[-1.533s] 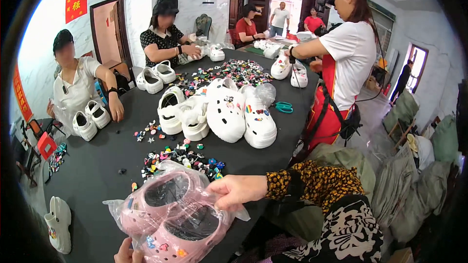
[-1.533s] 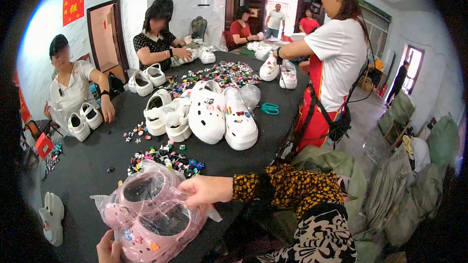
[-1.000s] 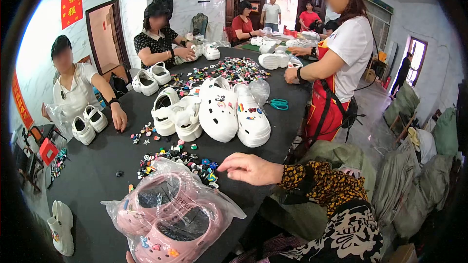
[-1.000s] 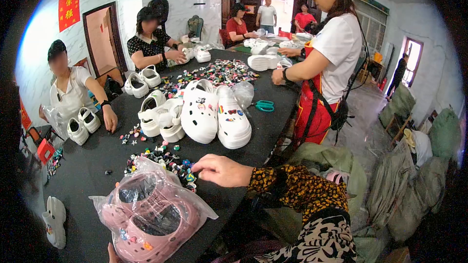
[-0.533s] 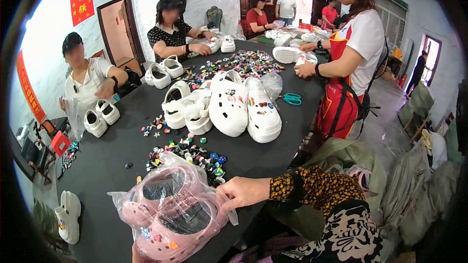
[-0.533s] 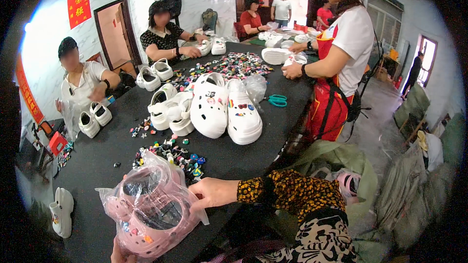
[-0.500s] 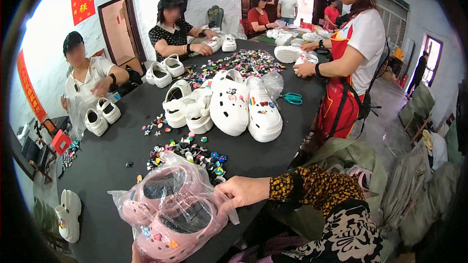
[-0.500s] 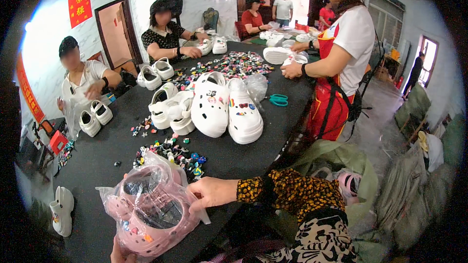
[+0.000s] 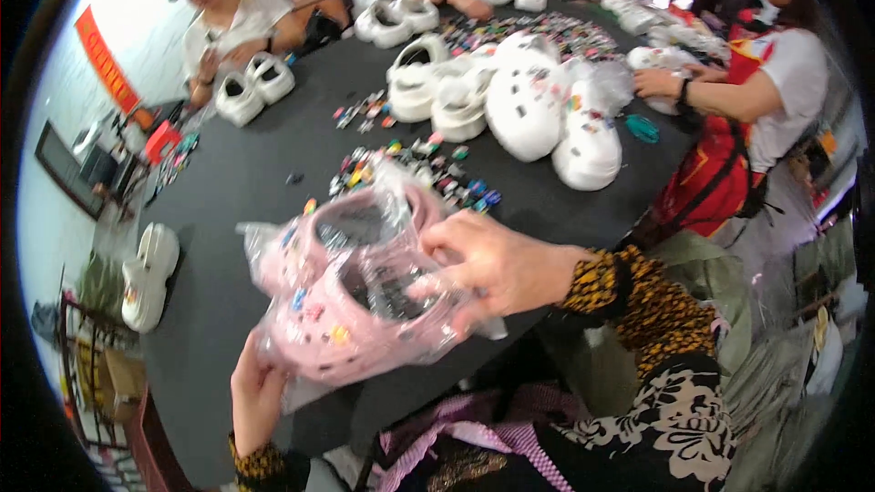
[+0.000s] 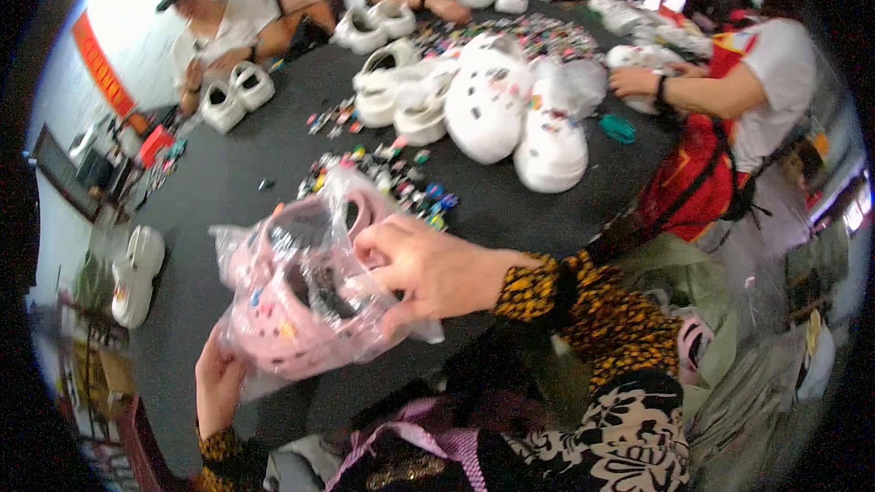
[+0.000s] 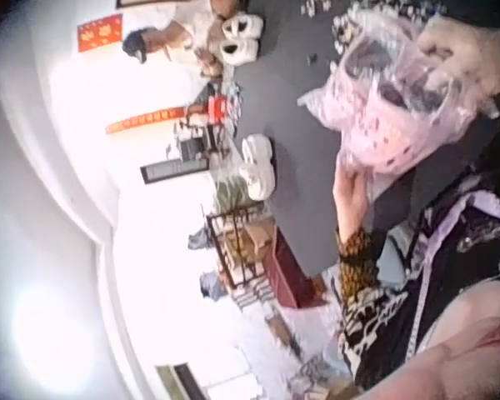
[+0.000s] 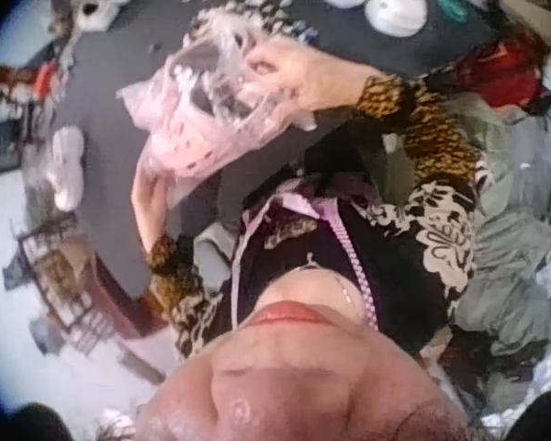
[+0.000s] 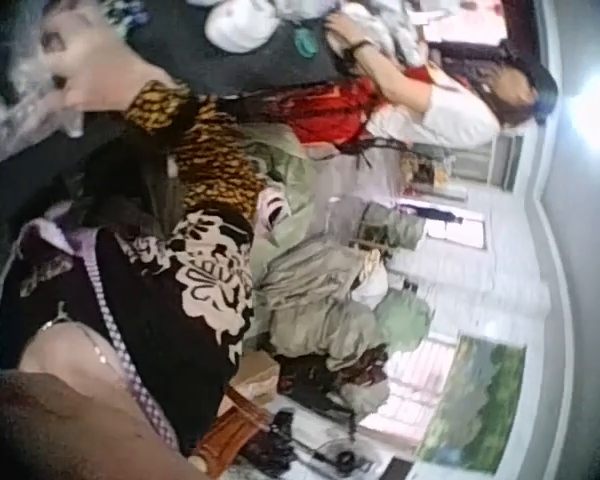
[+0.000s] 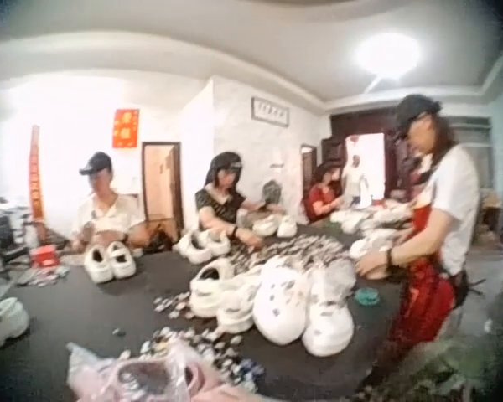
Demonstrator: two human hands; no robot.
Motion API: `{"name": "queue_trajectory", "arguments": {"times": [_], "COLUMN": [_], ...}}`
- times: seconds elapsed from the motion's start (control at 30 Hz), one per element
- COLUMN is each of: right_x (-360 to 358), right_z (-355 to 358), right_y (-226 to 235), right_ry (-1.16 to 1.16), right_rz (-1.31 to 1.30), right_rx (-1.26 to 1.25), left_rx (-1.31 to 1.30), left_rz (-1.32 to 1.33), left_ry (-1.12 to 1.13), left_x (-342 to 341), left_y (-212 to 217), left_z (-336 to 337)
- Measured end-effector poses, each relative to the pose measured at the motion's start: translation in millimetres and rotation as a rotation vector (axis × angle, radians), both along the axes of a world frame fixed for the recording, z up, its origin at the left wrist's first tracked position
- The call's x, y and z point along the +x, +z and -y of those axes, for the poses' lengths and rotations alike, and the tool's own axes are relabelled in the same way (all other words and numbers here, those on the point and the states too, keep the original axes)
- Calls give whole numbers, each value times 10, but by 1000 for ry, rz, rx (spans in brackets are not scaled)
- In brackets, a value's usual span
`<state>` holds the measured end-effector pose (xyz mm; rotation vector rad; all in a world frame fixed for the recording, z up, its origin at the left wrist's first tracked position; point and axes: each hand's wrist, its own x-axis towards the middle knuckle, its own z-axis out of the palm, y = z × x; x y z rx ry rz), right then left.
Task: Apply decorative charms to rubber clogs.
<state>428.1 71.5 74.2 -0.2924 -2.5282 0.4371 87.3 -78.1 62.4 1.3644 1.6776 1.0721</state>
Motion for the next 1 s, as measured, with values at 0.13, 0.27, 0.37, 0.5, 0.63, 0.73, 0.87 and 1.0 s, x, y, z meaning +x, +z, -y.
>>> {"name": "queue_trajectory", "arguments": {"times": [0.13,0.27,0.37,0.5,0.63,0.73,0.87,1.0], "right_x": [-99,-134,-135,-73,-62,-137,-346,-556], "right_z": [-4,-1,-34,-49,-56,-7,-12,25], "right_y": [-186,-116,-44,144,222,270,343,382], "right_ry": [-31,-6,-12,-16,-11,-11,-21,-15], "right_rz": [137,177,141,220,304,324,417,615], "right_rx": [187,177,265,287,283,317,306,272], "left_rx": [-42,-30,-13,4,-132,-62,-63,-79], "left_rz": [-10,29,60,-4,53,109,36,-265], "left_ry": [36,57,99,192,196,89,11,-120], "left_x": [-119,-166,-281,-679,-904,-952,-1064,-1114], "left_y": [-99,-82,-79,-230,-301,-247,41,150], "left_z": [63,156,222,283,314,277,239,7]}}
